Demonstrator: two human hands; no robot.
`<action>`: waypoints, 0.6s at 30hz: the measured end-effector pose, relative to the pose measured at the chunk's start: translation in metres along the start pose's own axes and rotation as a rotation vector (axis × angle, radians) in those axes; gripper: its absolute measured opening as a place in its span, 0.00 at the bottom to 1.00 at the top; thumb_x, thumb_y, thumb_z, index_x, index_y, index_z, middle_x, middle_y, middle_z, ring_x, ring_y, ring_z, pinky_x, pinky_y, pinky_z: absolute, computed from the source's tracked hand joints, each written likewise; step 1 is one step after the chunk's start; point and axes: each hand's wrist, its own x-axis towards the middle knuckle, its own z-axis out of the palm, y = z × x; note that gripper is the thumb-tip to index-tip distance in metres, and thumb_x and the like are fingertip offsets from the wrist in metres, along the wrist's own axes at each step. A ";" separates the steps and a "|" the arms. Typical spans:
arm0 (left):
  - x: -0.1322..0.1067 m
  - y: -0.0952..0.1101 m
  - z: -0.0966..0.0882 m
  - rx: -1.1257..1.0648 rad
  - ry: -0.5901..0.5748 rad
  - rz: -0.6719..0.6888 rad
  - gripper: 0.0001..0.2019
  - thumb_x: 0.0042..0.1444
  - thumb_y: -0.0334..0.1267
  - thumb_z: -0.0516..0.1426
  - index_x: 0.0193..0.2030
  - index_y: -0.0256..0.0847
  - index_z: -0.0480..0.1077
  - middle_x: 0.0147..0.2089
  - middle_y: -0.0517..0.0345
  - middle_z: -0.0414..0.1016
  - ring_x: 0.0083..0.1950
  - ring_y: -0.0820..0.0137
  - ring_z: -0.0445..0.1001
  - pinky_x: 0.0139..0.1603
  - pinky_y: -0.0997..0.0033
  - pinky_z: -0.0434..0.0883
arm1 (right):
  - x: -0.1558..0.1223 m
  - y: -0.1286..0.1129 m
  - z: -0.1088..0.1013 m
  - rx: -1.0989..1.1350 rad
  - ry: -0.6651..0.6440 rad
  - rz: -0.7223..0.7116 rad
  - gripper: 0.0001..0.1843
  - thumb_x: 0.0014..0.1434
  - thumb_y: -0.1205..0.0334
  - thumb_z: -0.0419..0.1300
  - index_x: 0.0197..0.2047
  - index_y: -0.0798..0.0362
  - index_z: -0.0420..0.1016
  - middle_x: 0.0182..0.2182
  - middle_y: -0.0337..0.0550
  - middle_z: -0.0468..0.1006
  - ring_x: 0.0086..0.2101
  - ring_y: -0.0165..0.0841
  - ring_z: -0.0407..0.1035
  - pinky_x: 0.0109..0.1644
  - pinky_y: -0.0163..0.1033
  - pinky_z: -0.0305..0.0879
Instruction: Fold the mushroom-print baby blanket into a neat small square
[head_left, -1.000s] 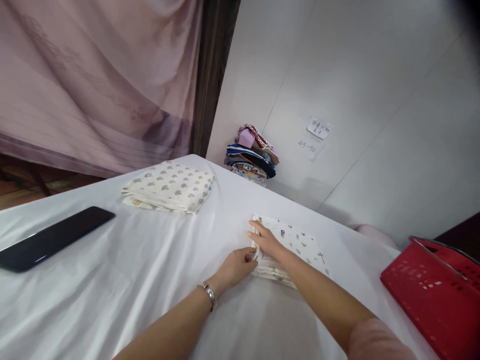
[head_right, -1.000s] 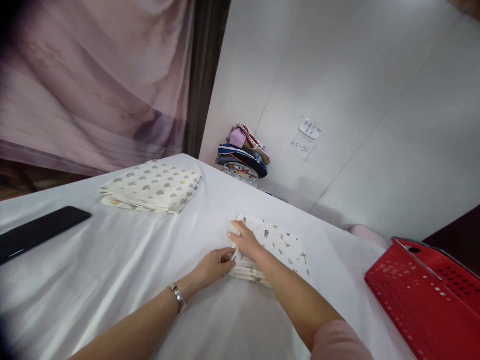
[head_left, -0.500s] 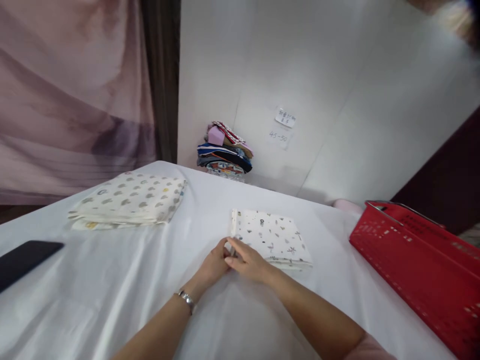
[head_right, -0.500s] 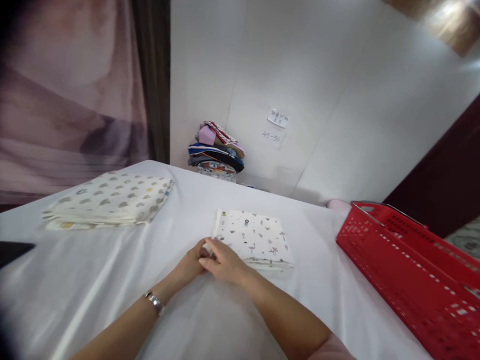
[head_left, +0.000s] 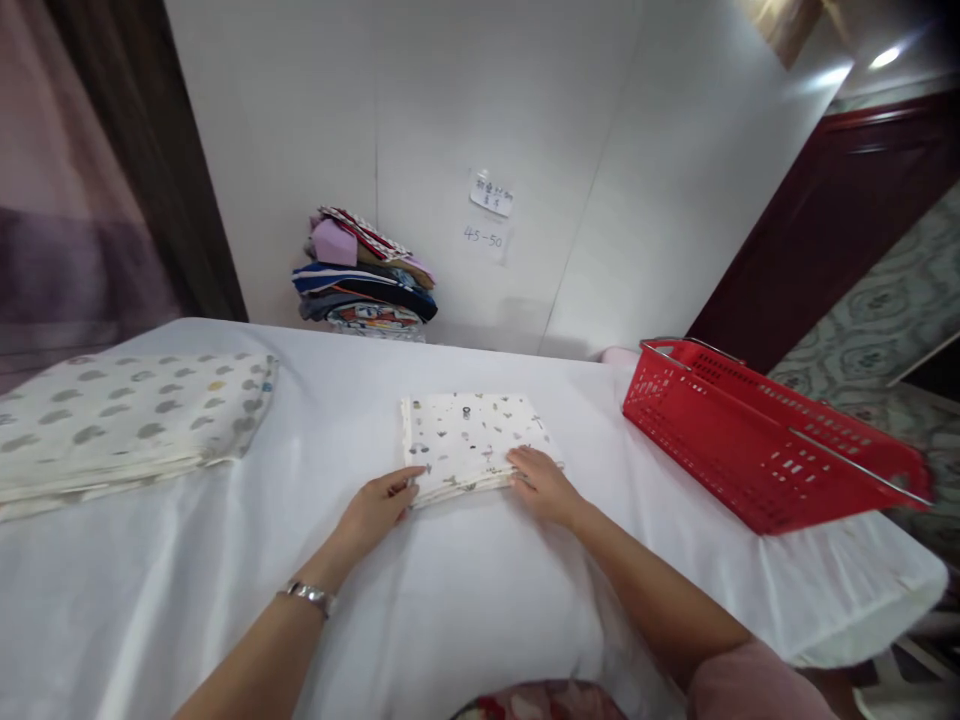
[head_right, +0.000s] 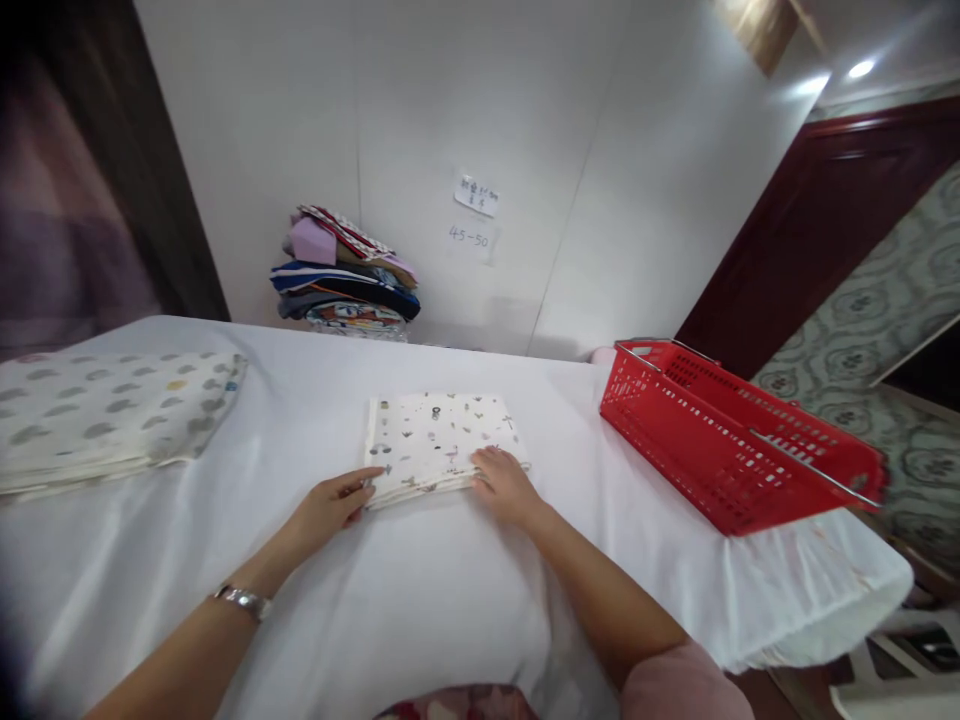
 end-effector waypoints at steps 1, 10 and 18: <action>0.000 0.000 0.000 0.004 -0.003 0.003 0.27 0.47 0.50 0.54 0.54 0.41 0.68 0.23 0.65 0.61 0.24 0.74 0.61 0.26 0.74 0.59 | -0.004 0.010 -0.002 -0.002 -0.016 0.004 0.25 0.59 0.60 0.53 0.60 0.51 0.61 0.59 0.49 0.62 0.60 0.40 0.52 0.63 0.54 0.43; -0.003 0.006 -0.001 0.039 0.012 0.008 0.26 0.48 0.50 0.54 0.54 0.42 0.67 0.24 0.65 0.61 0.25 0.74 0.62 0.28 0.73 0.62 | -0.023 0.063 -0.014 0.396 0.475 0.540 0.21 0.57 0.51 0.50 0.44 0.54 0.75 0.44 0.47 0.76 0.44 0.39 0.69 0.48 0.43 0.64; -0.005 0.006 -0.001 0.102 0.031 0.031 0.26 0.49 0.51 0.53 0.53 0.42 0.68 0.23 0.64 0.63 0.25 0.73 0.64 0.27 0.73 0.63 | -0.021 0.068 -0.009 0.559 0.447 0.720 0.18 0.54 0.51 0.52 0.36 0.55 0.76 0.25 0.39 0.74 0.26 0.30 0.66 0.29 0.32 0.59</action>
